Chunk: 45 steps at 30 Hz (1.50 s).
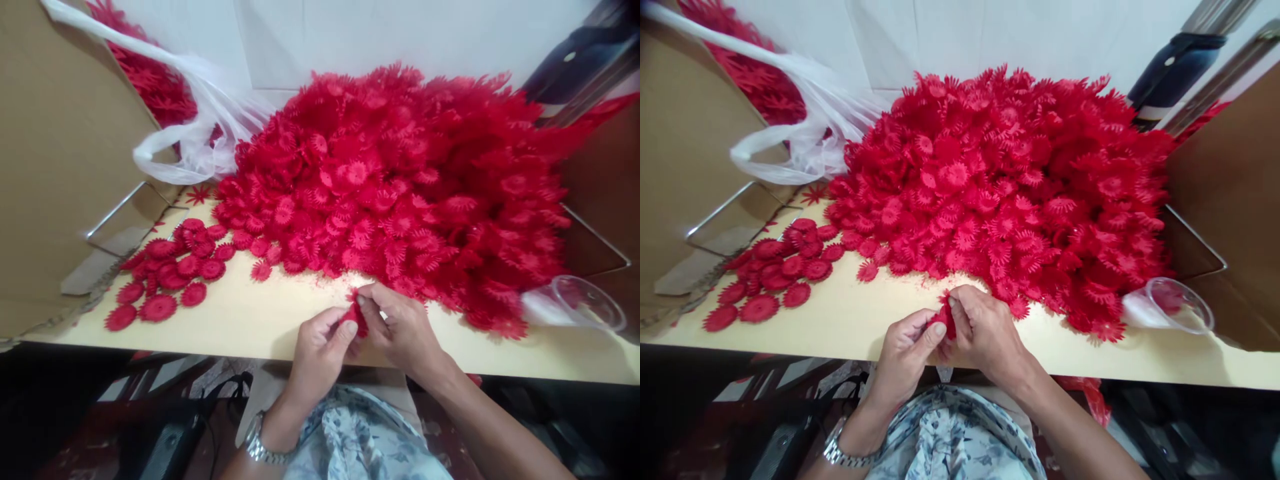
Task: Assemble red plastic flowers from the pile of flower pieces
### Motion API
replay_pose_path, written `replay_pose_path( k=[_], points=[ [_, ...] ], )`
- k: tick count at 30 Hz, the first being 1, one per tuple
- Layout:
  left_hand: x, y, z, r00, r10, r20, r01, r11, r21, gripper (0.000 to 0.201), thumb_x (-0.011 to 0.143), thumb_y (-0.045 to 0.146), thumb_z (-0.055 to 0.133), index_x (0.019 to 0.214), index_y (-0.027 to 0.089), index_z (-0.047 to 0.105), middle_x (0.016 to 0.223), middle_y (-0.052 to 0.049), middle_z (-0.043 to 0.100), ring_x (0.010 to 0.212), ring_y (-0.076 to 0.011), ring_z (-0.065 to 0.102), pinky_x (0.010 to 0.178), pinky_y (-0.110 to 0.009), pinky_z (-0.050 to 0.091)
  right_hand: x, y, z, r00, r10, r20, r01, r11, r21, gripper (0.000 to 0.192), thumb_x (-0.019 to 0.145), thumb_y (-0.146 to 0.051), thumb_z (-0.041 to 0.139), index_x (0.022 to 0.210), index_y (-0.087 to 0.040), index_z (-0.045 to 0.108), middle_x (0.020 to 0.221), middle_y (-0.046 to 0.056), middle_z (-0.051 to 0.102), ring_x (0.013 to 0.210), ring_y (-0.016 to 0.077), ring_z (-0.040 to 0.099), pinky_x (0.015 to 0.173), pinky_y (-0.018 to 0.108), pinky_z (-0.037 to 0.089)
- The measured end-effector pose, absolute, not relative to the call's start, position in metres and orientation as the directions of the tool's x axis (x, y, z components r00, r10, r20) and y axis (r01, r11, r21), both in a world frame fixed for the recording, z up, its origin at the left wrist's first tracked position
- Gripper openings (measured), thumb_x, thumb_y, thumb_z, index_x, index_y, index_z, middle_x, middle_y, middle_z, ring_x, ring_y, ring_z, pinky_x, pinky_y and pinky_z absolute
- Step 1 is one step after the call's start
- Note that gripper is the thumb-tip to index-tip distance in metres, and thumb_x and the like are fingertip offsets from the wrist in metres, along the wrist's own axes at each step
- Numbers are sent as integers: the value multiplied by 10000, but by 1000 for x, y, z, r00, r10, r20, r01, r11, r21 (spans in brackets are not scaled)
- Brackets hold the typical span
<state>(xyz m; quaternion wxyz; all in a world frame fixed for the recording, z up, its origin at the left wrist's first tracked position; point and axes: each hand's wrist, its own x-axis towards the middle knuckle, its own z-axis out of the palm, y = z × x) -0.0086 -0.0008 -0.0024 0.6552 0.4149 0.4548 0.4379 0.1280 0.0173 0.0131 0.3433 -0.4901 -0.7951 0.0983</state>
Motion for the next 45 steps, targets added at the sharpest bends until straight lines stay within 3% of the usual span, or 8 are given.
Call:
replay_pose_path(
  k=[5, 9, 14, 19, 25, 34, 39, 45],
  points=[
    [-7, 1, 2, 119, 949, -291, -358, 314, 879, 138, 730, 248, 635, 658, 131, 638, 530, -10, 608, 477, -132, 569, 476, -232, 474, 142, 47, 33, -200, 756, 623, 799, 494, -343, 169, 872, -105, 413, 775, -177, 531, 606, 1, 557, 539, 109, 532, 499, 200, 381],
    [-5, 4, 9, 133, 929, -345, -451, 366, 814, 112, 682, 228, 669, 692, 119, 647, 550, -24, 634, 468, -144, 590, 470, -251, 492, 172, 93, 61, -125, 665, 736, 917, 361, -171, 184, 891, -161, 418, 887, -156, 602, 761, 65, 639, 698, 170, 600, 616, 260, 458],
    [-6, 10, 14, 181, 908, -378, -569, 410, 713, 208, 667, 268, 701, 794, 112, 649, 633, -42, 659, 470, -135, 591, 452, -238, 474, 187, 109, 64, -147, 694, 705, 946, 306, -103, 281, 888, -197, 442, 1110, -140, 605, 1011, 131, 644, 934, 244, 594, 792, 369, 490],
    [-8, 14, 11, 159, 903, -399, -573, 413, 708, 191, 667, 277, 715, 711, 113, 626, 636, -41, 660, 416, -105, 549, 393, -208, 424, 181, 86, 43, -236, 753, 615, 887, 424, -180, 251, 895, -205, 452, 1042, -136, 643, 979, 109, 661, 900, 209, 585, 800, 333, 500],
    [-10, 10, 5, 143, 905, -400, -553, 409, 726, 241, 649, 336, 729, 674, 119, 626, 569, -20, 620, 401, -99, 530, 365, -192, 404, 173, 118, 42, -196, 803, 563, 962, 269, -48, 383, 894, -241, 445, 1228, -79, 540, 1184, 164, 594, 1052, 299, 503, 814, 429, 449],
    [-23, 13, -5, 152, 912, -380, -557, 397, 730, 292, 644, 397, 737, 686, 123, 648, 552, -19, 621, 364, -90, 517, 330, -175, 387, 148, 101, 23, -378, 792, 480, 916, 396, 69, 251, 887, -197, 471, 1059, -159, 649, 1100, 121, 640, 1005, 247, 537, 821, 387, 402],
    [-28, 21, 0, 189, 913, -362, -529, 405, 746, 254, 671, 359, 715, 686, 118, 637, 610, -37, 649, 388, -94, 527, 344, -187, 409, 153, 101, 25, -351, 805, 479, 924, 381, 37, 275, 886, -196, 465, 1095, -140, 636, 1096, 129, 648, 954, 237, 570, 793, 385, 427],
    [-31, 32, 9, 247, 888, -389, -520, 460, 720, 219, 677, 286, 711, 788, 113, 634, 612, -39, 661, 431, -115, 566, 394, -209, 450, 168, 100, 41, -199, 786, 586, 888, 397, -231, 213, 872, -218, 495, 995, -179, 665, 1019, 91, 685, 940, 209, 609, 807, 388, 473]
  ],
)
